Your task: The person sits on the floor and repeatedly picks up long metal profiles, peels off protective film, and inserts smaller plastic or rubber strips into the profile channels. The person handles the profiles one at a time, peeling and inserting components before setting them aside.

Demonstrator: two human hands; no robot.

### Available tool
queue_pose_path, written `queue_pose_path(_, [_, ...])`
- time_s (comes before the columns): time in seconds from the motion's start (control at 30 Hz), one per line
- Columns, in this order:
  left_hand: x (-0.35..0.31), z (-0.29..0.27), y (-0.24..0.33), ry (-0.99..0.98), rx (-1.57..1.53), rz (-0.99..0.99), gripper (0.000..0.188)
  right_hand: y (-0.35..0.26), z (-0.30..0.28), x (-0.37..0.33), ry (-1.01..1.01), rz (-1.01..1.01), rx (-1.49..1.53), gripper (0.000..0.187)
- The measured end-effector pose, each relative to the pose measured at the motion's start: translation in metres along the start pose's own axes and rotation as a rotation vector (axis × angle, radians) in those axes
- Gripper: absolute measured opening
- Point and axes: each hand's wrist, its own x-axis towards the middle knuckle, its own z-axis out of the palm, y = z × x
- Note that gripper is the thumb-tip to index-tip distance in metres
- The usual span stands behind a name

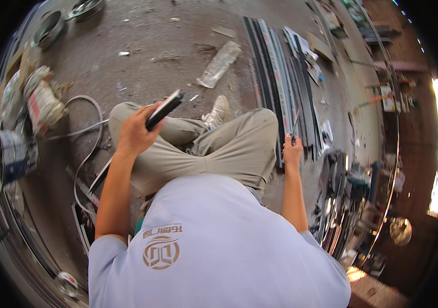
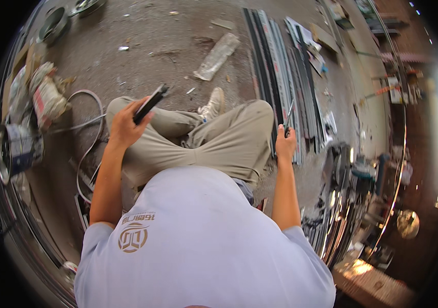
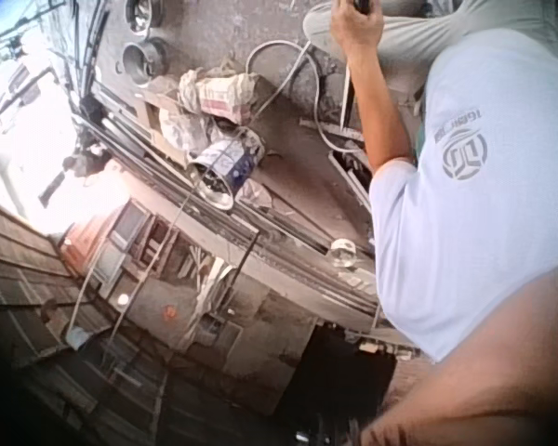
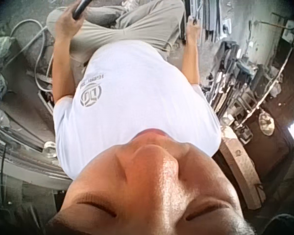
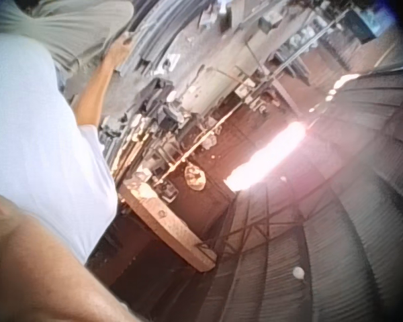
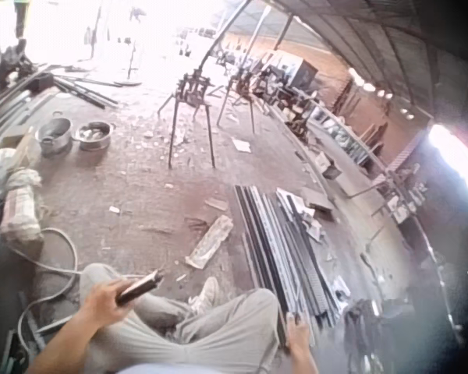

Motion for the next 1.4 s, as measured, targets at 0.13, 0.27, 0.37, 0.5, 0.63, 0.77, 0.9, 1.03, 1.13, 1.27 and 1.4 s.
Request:
queue_pose_path(0.13, [0.004,0.001,0.008,-0.055,0.071,0.001,0.044,0.192,0.015,0.006,-0.008,-0.013,-0.512,0.047])
queue_pose_path(0.27, [0.012,0.005,0.027,-0.159,0.071,-0.023,0.043,0.341,0.037,-0.054,-0.646,0.183,-0.867,0.035])
queue_pose_path(0.37, [0.017,0.013,0.039,-0.204,0.086,0.006,0.044,0.389,0.073,-0.102,-0.53,0.308,-0.669,0.051])
queue_pose_path(0.5, [0.025,0.04,0.059,-0.303,0.176,0.068,0.045,0.344,0.098,-0.086,-0.133,0.17,-0.392,0.044])
queue_pose_path(0.63, [0.031,0.077,0.093,-0.427,0.274,0.241,0.048,0.122,0.026,-0.025,0.104,0.033,0.21,0.037])
queue_pose_path(0.77, [0.034,0.111,0.126,-0.631,0.277,0.222,0.049,-0.043,-0.016,-0.016,-0.058,-0.264,0.423,0.036])
queue_pose_path(0.9, [0.044,0.145,0.125,-0.785,0.276,0.377,0.04,-0.124,-0.023,-0.053,-0.281,-0.877,0.236,0.049])
queue_pose_path(1.03, [0.049,0.175,0.104,-0.815,0.44,0.786,0.036,-0.128,-0.009,-0.083,-0.523,-0.939,0.054,0.074])
queue_pose_path(1.13, [0.065,0.181,0.177,-1.155,0.619,0.258,0.035,-0.111,-0.005,-0.087,-0.603,-0.793,-0.149,0.095])
queue_pose_path(1.27, [0.066,0.186,0.194,-1.013,0.613,0.336,0.03,-0.088,0.001,-0.076,-0.655,-0.434,-0.26,0.077])
queue_pose_path(1.4, [0.081,0.177,0.218,-0.851,0.562,0.518,0.04,-0.063,0.005,-0.072,-0.339,-0.508,-0.195,0.041])
